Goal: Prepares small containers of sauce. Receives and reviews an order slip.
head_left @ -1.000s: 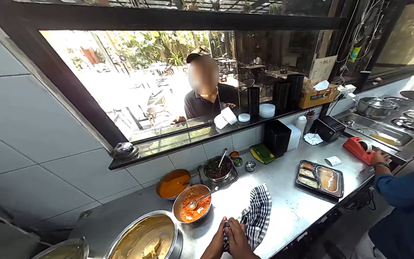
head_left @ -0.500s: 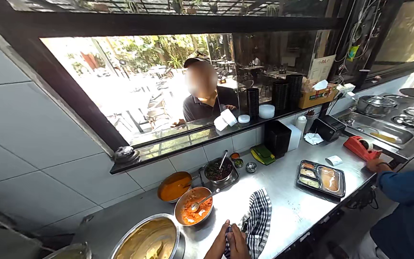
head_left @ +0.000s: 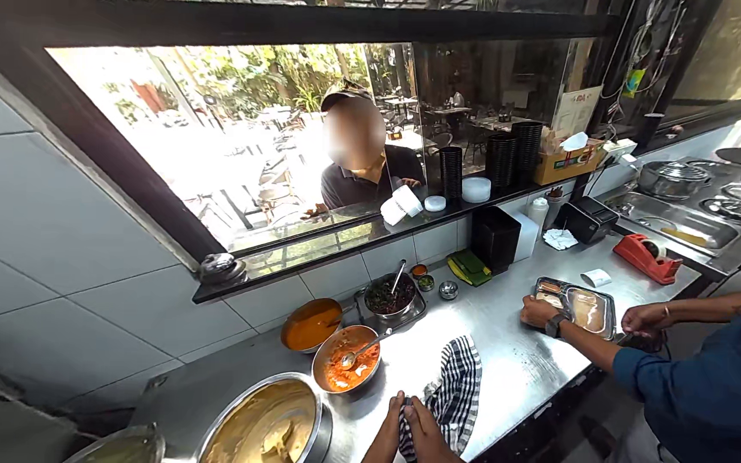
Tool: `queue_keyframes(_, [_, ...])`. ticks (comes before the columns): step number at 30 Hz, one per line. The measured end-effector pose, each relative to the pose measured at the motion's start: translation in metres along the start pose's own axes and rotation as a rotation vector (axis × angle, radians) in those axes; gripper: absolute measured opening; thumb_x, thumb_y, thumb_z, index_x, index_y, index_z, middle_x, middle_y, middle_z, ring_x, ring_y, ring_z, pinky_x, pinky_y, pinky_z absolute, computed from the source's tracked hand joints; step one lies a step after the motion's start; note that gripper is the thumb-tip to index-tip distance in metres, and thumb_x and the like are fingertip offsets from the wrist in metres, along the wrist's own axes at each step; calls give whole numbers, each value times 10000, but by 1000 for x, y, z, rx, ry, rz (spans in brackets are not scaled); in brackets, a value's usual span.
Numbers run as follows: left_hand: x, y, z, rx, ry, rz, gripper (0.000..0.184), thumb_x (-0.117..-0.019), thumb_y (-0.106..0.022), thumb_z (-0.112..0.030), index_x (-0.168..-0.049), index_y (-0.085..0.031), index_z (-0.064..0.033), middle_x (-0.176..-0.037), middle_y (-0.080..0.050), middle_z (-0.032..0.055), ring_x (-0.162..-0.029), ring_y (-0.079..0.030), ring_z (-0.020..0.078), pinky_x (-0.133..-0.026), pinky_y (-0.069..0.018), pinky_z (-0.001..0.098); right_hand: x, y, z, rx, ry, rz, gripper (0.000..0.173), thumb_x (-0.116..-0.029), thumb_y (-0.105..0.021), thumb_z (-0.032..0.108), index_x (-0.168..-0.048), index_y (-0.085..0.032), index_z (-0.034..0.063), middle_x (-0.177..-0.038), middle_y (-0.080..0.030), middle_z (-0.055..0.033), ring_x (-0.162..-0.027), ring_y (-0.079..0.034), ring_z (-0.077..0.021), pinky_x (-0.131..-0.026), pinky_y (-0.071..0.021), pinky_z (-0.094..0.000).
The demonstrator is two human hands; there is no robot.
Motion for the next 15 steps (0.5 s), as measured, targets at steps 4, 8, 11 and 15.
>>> queue_keyframes(4, [19, -22, -9, 131, 107, 141, 651, -1087, -161, -515, -1124, -657, -94, -925, -716, 50, -865, -689, 153, -801, -581, 376, 26, -1, 4, 849, 870, -85, 304, -1016, -509, 309, -896, -676, 84, -910, -686, -106, -929, -663, -265, -966, -450, -487])
queue_keyframes(8, [13, -17, -16, 165, 48, 100, 670, -1086, -176, -546, -1223, -639, -81, -1044, -708, 82, -965, -678, 179, -873, -568, 404, 18, 4, 9, 1000, 1022, -80, 210, -987, -531, 279, -867, -669, 176, -888, -690, -22, -903, -665, -213, -936, -476, -467])
queue_keyframes(11, [0, -1, -24, 72, -128, -37, 625, -1072, -208, -530, -1372, -526, -84, -1284, -590, 96, -1131, -598, 163, -955, -527, 377, 1, 8, 17, 559, 604, -92, 452, -1089, -333, 316, -1060, -665, 12, -1060, -680, -157, -1065, -641, -267, -1038, -361, -546])
queue_keyframes(15, [3, 3, -25, 50, -189, -83, 522, -1083, -312, -462, -1354, -399, -25, -1170, -594, 94, -1060, -601, 135, -927, -529, 341, -4, 9, 19, 284, 390, -108, 450, -1098, -362, 290, -1231, -647, -31, -1202, -691, -174, -1164, -635, -237, -1081, -330, -577])
Point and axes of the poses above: each hand's wrist, its own x-axis away from the middle knuckle, its own y-axis out of the back of the hand, z = x × y, the point moved 8 cm from there along -x, towards the middle knuckle
